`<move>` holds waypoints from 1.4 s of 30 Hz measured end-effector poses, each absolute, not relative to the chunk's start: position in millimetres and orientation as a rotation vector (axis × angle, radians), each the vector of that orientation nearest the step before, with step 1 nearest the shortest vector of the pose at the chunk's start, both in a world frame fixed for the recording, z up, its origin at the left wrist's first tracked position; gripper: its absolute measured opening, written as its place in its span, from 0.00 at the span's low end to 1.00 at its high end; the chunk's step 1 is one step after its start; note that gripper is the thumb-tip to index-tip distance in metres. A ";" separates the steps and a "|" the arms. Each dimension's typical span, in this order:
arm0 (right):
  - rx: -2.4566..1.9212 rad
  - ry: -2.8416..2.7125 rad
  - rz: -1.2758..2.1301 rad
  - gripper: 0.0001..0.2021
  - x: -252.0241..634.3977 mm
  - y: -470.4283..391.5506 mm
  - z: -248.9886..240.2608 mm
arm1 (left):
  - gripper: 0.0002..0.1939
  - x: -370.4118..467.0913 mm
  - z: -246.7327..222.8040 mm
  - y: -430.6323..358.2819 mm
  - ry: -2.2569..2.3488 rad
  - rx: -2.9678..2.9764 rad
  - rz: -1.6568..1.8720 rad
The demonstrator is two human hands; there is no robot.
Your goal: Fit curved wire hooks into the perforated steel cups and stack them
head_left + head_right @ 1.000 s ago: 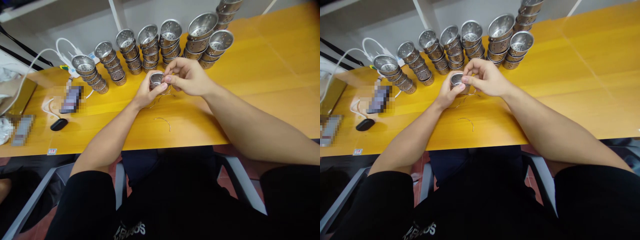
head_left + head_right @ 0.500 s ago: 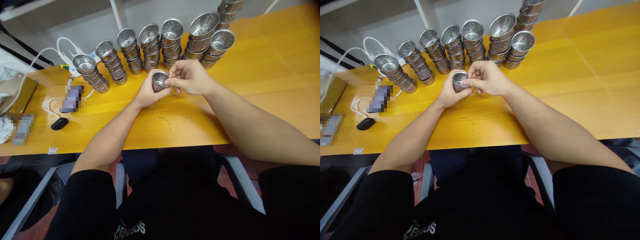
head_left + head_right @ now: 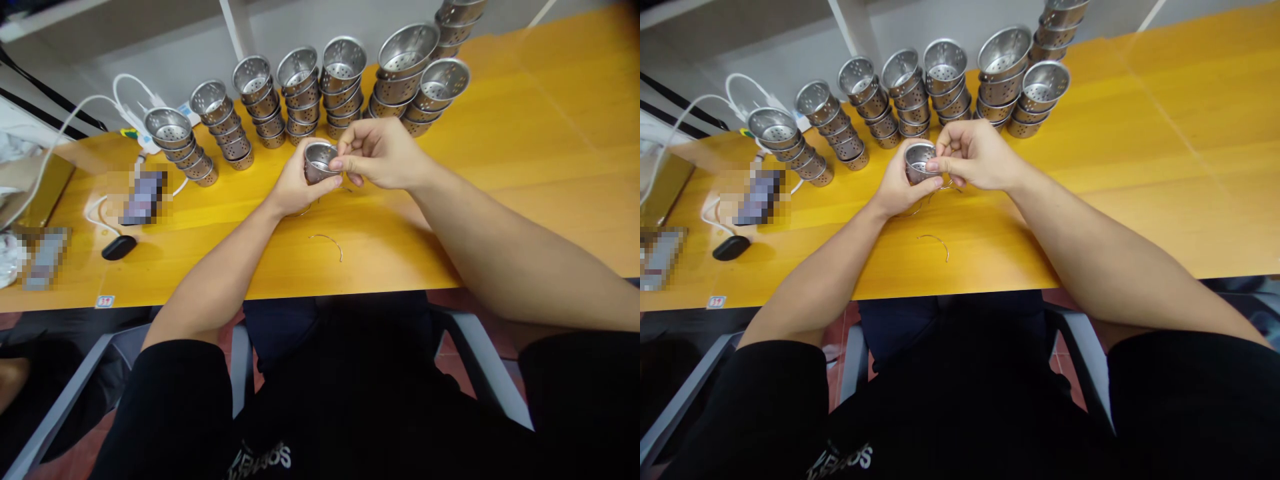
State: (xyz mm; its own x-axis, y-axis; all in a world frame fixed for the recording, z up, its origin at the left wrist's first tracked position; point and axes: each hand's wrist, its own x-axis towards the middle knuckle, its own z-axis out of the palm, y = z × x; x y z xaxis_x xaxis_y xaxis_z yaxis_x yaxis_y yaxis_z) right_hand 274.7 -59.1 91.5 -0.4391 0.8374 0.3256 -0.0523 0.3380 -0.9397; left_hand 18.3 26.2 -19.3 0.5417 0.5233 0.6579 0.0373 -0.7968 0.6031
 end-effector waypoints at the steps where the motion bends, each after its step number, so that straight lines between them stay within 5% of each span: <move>1: -0.711 -1.699 1.218 0.36 273.7 -59.6 91.1 | 0.50 18.5 -19.4 25.3 0.458 2.240 1.202; 12: -0.874 -1.789 0.628 0.24 275.7 -61.4 86.1 | 0.54 11.3 -24.3 34.4 0.660 2.167 1.203; 18: -0.905 -1.812 0.720 0.30 274.1 -64.8 84.1 | 0.57 12.7 -24.7 32.5 0.667 2.151 1.185; 30: -0.899 -2.016 0.499 0.14 285.7 -58.6 85.7 | 0.56 14.2 -5.5 15.3 0.738 2.100 1.222; 42: -0.796 -2.151 0.416 0.16 281.5 -52.9 68.1 | 0.55 13.9 -16.9 27.9 0.650 2.220 1.243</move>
